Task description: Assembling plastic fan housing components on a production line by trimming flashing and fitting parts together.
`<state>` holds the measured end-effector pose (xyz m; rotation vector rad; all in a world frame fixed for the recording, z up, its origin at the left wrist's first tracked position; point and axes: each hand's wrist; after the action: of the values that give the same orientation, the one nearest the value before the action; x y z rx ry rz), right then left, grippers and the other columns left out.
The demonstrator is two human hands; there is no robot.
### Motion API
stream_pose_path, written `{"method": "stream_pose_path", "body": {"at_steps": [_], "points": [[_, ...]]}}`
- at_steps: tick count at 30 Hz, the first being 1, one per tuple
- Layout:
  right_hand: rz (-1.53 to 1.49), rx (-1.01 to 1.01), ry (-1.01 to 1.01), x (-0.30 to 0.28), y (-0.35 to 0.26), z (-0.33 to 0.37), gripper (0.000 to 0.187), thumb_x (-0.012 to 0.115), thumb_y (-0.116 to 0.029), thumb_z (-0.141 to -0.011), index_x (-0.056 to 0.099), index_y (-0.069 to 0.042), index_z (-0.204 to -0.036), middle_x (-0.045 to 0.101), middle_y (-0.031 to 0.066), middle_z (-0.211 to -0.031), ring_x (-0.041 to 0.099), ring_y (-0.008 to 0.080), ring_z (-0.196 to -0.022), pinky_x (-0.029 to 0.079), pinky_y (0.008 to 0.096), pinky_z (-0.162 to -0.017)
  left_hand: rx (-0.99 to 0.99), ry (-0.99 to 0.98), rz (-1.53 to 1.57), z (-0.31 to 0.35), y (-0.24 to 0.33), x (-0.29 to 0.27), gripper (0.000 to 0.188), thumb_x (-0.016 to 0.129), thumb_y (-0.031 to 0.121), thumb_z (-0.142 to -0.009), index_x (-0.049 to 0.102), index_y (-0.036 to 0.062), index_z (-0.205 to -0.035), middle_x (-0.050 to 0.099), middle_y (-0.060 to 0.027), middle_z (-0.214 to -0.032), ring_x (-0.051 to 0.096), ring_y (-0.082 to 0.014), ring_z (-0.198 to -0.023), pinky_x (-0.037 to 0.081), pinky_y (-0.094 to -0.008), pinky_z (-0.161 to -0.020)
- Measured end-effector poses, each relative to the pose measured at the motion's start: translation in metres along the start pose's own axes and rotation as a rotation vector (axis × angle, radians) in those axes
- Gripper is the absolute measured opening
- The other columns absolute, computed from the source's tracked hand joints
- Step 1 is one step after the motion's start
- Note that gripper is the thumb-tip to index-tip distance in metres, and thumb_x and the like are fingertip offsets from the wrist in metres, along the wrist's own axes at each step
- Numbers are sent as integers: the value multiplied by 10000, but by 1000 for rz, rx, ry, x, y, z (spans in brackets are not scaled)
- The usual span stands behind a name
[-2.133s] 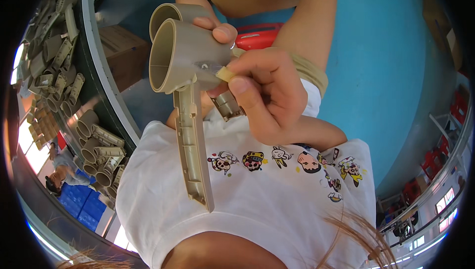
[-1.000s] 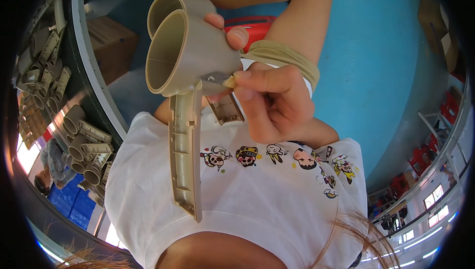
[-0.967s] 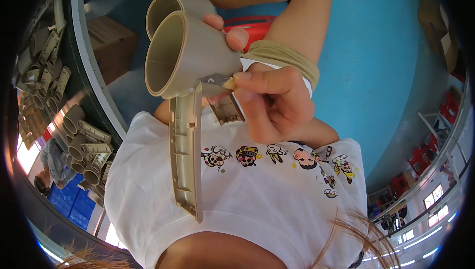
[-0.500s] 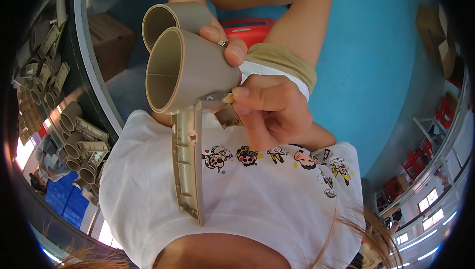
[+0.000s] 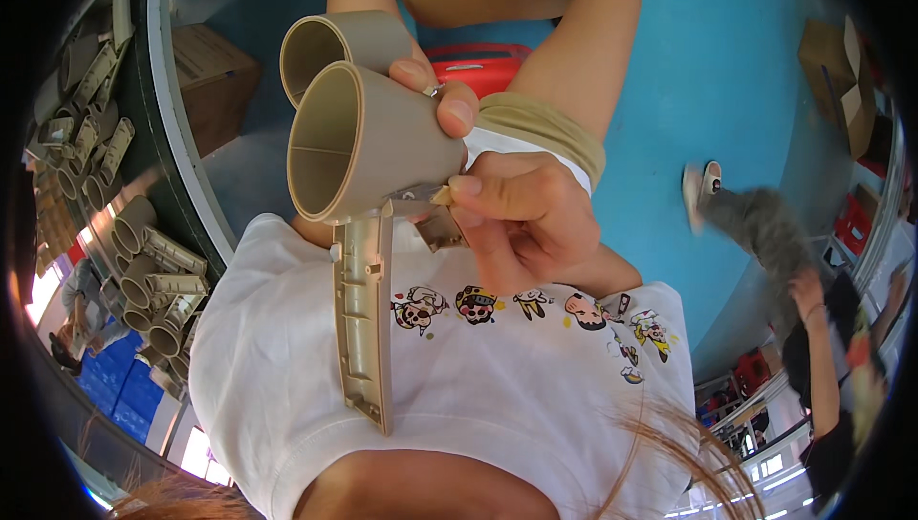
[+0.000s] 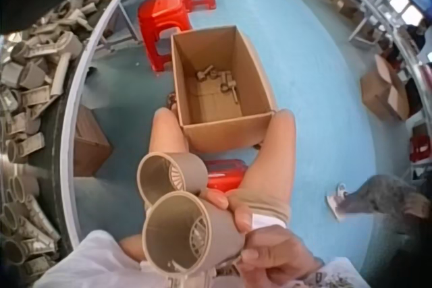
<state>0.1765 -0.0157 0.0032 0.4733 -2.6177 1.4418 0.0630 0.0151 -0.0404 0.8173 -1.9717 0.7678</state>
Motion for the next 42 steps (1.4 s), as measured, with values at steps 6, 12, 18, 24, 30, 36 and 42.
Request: {"method": "stream_pose_path", "body": {"at_steps": [6,12,18,24,30,36,42], "points": [[55,7,4,2,-2,-2,121,439,146,-723,434,85,-827,459,79,-522,355,78,-379,256,199,-339,6,64,13,-1,1,7,507,490,283,-819,311,29,-1219,304,-292,-1177,459,-312,-1027,454,-296,-804],[28,-32,5,1,-1,-3,116,450,149,-711,440,96,-813,450,75,-504,340,76,-363,241,200,-327,-36,1,192,-2,0,7,498,498,275,-816,320,30,-1212,319,-289,-1166,453,-307,-1031,458,-295,-797],[53,-26,-15,0,-2,-2,114,447,153,-703,443,95,-802,441,68,-499,328,71,-361,225,205,-323,-28,76,111,0,3,11,479,528,222,-803,331,37,-1199,357,-286,-1134,453,-291,-1024,460,-289,-793],[71,-8,32,3,-3,-2,125,441,168,-684,447,94,-785,438,65,-494,324,68,-355,215,201,-323,-93,28,164,0,5,8,438,532,154,-808,350,60,-1194,274,-213,-1221,391,-380,-1088,436,-371,-875],[85,-17,27,3,-3,-3,133,431,182,-665,452,98,-766,434,62,-483,319,68,-347,208,201,-320,-124,4,203,0,7,6,442,536,153,-805,350,63,-1196,283,-213,-1219,377,-374,-1102,429,-368,-886],[99,-29,27,3,-4,-4,146,425,192,-645,452,99,-754,429,62,-472,318,74,-342,208,205,-318,-33,30,207,2,-1,7,570,587,190,-763,289,13,-1216,354,-247,-1144,360,-309,-1105,467,-302,-796],[79,-51,25,4,-4,-5,153,424,190,-638,453,101,-758,429,62,-458,325,81,-331,218,206,-310,115,17,-415,8,-6,-4,687,670,193,-691,275,4,-1219,394,-115,-1121,360,-312,-1084,464,-320,-792]]}}
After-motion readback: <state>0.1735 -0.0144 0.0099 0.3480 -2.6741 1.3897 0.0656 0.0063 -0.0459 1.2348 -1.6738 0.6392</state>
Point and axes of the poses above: each hand's wrist, its own z-axis away from the middle knuckle, its own x-axis out of the palm, y = z × x
